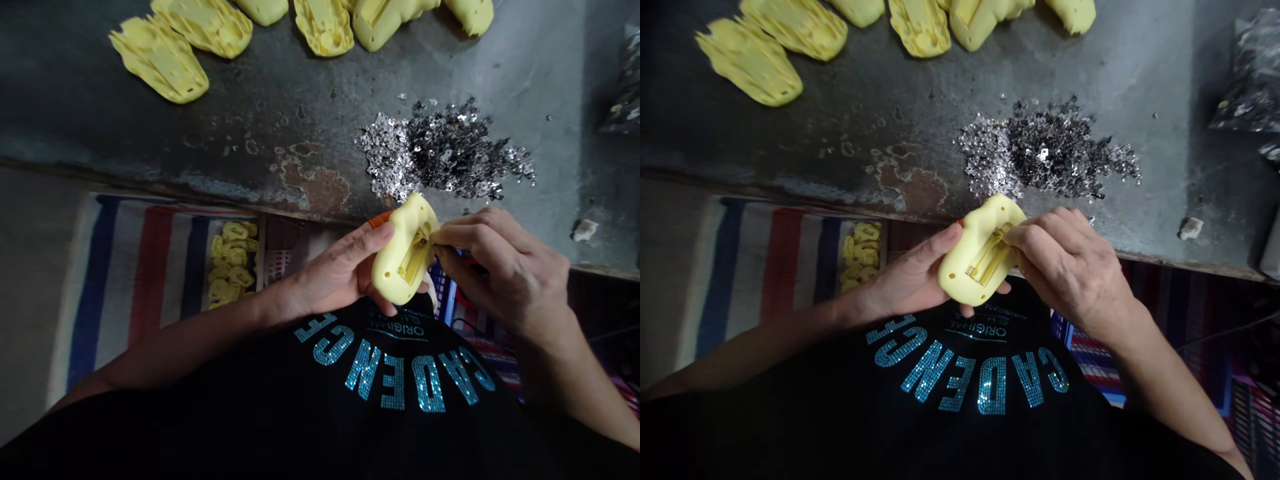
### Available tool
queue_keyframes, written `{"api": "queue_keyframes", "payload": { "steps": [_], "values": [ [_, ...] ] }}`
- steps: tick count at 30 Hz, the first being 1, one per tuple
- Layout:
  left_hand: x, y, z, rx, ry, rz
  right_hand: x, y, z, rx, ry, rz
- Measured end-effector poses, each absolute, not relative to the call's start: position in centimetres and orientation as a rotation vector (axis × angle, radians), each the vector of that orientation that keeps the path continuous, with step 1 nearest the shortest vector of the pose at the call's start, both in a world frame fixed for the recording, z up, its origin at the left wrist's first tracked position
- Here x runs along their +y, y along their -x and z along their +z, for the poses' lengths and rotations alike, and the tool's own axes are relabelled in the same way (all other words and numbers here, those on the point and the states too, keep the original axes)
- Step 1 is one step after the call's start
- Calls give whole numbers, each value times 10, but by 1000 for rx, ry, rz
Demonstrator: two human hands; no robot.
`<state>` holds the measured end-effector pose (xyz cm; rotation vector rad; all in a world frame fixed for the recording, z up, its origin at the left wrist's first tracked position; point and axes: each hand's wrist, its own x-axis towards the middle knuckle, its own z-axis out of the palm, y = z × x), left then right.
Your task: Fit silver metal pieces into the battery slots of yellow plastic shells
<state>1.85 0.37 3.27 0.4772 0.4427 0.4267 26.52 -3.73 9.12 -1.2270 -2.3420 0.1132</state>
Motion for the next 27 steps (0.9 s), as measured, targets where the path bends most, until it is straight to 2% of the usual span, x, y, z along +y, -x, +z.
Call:
{"api": "queue_keyframes", "payload": {
  "steps": [5, 18, 24, 27],
  "values": [
    [5, -16, 31, 431, -472, 416, -43, -264, 82, -2149, 1227, 150],
    [0, -10, 24, 342, -412, 394, -57, -259, 57, -2189, 1190, -192],
    [-3, -8, 24, 330, -382, 391, -56, -260, 57, -2160, 1179, -145],
    [-6, -6, 30, 351, -370, 438, -52, -261, 61, -2090, 1187, 37]
  ]
}}
